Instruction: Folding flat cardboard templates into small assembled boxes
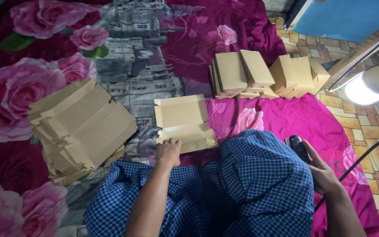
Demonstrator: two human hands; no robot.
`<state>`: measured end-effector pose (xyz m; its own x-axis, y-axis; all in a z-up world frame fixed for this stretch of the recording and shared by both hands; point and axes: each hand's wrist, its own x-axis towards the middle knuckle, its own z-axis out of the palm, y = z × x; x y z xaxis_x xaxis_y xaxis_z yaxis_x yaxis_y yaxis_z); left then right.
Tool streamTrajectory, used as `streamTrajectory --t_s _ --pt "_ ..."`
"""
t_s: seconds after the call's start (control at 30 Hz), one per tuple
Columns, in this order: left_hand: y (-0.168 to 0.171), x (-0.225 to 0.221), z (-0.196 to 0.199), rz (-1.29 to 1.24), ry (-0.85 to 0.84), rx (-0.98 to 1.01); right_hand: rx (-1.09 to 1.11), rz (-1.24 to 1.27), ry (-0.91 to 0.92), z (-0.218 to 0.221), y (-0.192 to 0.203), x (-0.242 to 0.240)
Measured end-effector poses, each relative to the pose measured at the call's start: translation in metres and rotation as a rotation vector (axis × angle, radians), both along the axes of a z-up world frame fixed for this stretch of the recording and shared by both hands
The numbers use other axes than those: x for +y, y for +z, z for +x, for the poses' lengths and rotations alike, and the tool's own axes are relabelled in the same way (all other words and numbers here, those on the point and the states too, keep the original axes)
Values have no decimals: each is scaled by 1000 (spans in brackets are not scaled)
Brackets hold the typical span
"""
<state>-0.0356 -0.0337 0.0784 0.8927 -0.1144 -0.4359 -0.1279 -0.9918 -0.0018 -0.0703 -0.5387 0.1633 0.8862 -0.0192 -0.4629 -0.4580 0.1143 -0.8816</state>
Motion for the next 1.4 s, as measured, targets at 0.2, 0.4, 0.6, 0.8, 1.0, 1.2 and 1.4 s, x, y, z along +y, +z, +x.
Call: streamTrajectory --t_s 0.2,0.4,0.6,0.8,1.0,1.2,1.4 --pt "2 0 -1 -19 6 3 46 -47 16 -7 18 12" --pt "-12 -4 -7 -57 -95 -168 13 -20 -16 -6 17 25" --pt "-27 -8 -1 -88 -92 -50 -137 -163 34 6 17 15" --pt "5 6 2 -301 119 113 -209 -337 95 15 15 12" --pt "-27 8 2 -276 42 -22 -129 -257 69 16 -19 1" --pt "18 -14 -2 -102 -65 -2 -166 -453 132 12 -60 -10" --pt "16 -14 -4 -135 -141 18 -460 -740 278 34 -106 -46"
